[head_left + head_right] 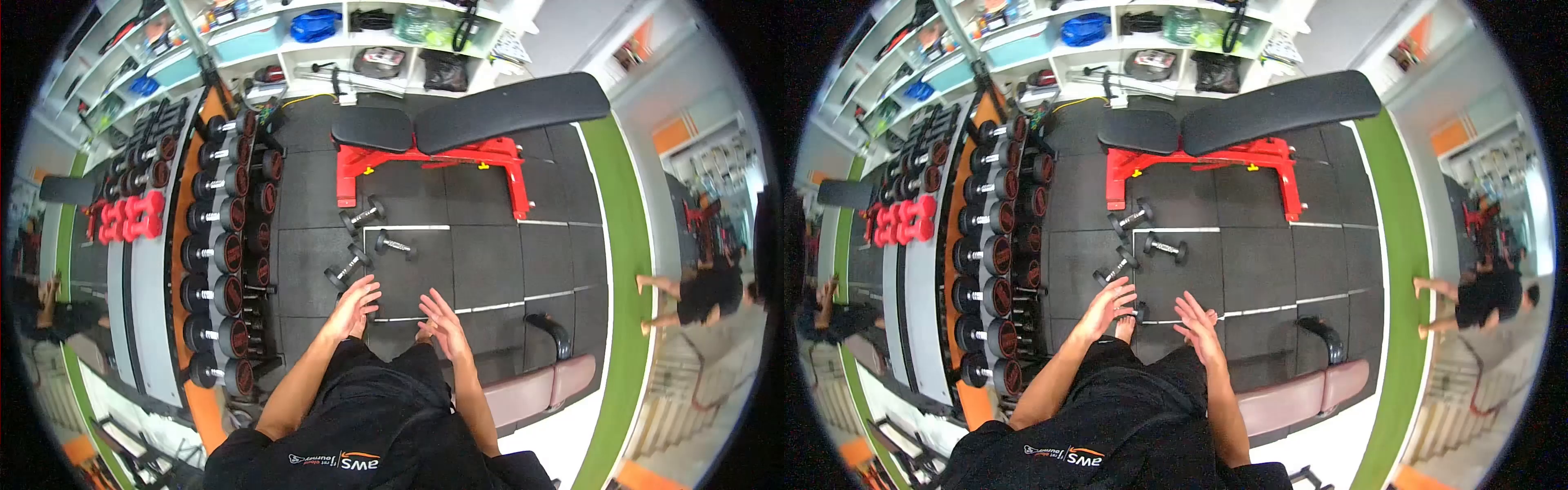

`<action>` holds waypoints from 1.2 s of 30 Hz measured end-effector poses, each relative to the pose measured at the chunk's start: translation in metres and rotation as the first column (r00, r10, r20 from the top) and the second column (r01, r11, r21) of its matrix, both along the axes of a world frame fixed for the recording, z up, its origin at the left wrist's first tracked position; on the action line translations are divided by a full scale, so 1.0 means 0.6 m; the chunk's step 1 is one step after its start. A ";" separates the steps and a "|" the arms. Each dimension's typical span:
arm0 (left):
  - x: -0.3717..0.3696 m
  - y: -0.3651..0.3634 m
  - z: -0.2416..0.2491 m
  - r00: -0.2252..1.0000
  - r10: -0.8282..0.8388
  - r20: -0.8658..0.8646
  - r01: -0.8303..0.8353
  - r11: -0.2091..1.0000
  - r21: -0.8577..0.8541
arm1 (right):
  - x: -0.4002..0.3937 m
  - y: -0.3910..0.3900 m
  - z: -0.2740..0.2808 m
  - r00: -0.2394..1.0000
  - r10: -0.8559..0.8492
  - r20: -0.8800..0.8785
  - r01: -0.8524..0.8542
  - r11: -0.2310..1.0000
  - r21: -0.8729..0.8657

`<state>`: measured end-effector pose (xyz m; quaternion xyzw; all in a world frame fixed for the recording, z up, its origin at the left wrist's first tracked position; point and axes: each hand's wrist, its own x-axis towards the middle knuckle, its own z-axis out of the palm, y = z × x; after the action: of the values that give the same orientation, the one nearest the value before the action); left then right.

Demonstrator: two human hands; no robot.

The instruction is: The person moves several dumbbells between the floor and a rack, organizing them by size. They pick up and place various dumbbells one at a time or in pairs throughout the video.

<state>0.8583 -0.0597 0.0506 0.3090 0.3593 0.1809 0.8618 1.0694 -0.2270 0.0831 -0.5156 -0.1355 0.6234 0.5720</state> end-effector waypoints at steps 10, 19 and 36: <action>0.122 -0.124 -0.016 0.917 0.391 -0.072 -0.395 0.918 -0.035 | 0.217 0.017 -0.017 0.952 0.306 -0.020 -0.306 0.952 0.021; 0.126 -0.234 -0.022 0.797 0.587 -0.141 -0.598 0.800 -0.052 | 0.277 0.045 -0.049 0.845 0.535 -0.014 -0.535 0.842 -0.066; 0.028 -0.251 -0.096 0.500 0.849 -0.171 -0.861 0.467 -0.201 | 0.153 0.120 -0.066 0.691 0.723 -0.023 -0.712 0.674 -0.195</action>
<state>0.8750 -0.2103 -0.0067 -0.0237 0.5057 0.5309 0.6796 1.1611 -0.1553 0.0437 -0.4901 -0.2833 0.7928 0.2258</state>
